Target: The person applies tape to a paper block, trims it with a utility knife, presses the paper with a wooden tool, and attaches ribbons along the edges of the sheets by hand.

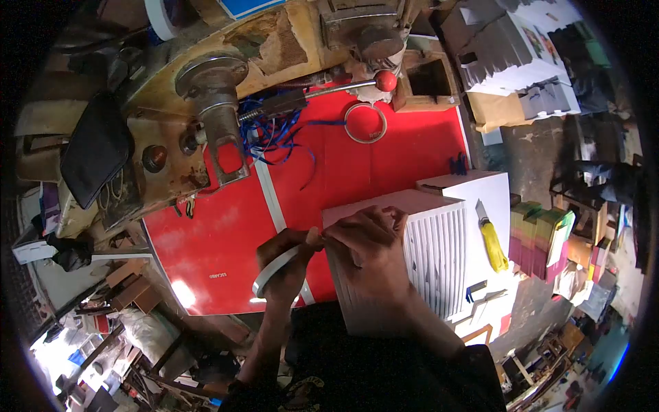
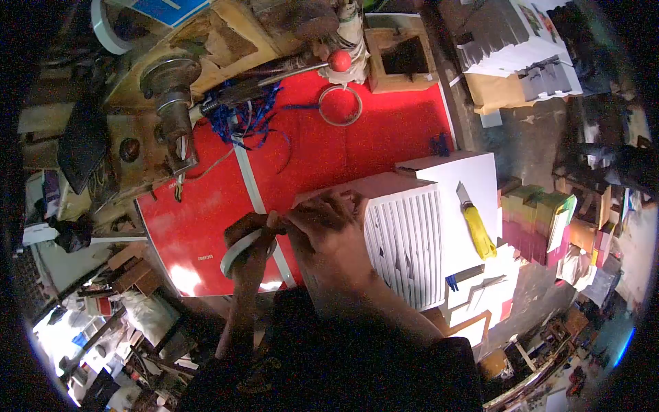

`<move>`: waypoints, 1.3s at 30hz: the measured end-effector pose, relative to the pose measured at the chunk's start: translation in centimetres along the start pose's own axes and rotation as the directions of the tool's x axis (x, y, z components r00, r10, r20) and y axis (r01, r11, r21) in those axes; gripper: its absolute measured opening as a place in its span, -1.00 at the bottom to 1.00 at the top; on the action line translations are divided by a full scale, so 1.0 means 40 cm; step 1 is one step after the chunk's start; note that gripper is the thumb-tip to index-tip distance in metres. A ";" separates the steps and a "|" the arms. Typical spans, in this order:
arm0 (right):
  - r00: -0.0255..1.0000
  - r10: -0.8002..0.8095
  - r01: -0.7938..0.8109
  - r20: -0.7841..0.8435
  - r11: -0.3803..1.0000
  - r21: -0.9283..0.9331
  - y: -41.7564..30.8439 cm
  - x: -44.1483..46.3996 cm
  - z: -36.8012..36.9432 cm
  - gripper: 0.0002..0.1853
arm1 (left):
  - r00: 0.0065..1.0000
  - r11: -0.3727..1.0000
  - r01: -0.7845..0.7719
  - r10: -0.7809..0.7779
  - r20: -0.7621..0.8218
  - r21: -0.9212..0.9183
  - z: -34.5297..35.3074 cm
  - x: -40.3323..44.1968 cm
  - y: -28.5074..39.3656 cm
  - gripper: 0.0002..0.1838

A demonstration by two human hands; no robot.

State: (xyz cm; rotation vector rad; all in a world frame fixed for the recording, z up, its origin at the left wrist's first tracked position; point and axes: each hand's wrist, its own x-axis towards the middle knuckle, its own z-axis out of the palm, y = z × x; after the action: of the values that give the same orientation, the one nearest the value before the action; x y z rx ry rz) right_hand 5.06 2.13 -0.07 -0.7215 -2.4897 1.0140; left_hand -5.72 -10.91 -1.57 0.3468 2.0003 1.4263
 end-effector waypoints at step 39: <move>0.726 -0.296 0.673 0.620 0.488 -0.556 -0.249 0.006 -0.225 -0.65 | 0.932 0.954 -0.272 0.293 0.213 -0.124 -0.053 0.049 -0.086 -0.79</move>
State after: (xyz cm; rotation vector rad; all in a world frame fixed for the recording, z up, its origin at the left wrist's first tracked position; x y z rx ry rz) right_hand 6.12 1.02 13.26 0.1700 -3.2388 -0.1946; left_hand -8.03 -12.68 -5.01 0.7493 1.7413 1.5682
